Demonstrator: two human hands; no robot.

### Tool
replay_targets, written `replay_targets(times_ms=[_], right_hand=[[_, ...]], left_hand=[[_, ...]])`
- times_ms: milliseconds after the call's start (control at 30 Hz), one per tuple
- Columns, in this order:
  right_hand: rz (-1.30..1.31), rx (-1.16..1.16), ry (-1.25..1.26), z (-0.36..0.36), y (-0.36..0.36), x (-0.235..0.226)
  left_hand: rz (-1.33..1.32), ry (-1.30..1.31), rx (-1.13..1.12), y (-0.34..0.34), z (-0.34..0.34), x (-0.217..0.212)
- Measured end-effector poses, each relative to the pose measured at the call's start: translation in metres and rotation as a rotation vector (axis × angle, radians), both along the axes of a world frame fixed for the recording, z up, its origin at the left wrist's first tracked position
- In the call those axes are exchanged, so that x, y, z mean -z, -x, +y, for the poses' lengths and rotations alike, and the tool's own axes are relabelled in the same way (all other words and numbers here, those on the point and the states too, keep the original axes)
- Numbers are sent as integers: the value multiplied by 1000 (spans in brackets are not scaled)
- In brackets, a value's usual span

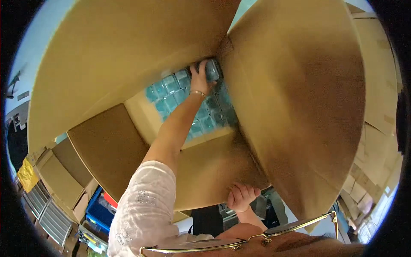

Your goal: Packing items into boxes and loading brush components onto a circular assembly machine.

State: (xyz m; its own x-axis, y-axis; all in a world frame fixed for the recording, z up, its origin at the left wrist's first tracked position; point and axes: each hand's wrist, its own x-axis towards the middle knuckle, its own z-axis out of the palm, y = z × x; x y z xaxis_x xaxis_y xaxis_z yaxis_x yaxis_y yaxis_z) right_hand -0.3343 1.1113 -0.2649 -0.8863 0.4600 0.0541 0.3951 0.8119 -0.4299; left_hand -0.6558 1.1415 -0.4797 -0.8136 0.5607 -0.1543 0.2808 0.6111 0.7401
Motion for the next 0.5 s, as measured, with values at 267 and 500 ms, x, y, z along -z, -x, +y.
replay_targets(times_ms=[267, 500], right_hand=[[-57, -6, -33, 1, -5, -2], [-101, -24, 6, 1, 6, -10]], left_hand=[[29, 24, -70, -29, -72, -19], [-105, 257, -43, -84, -266, -134]])
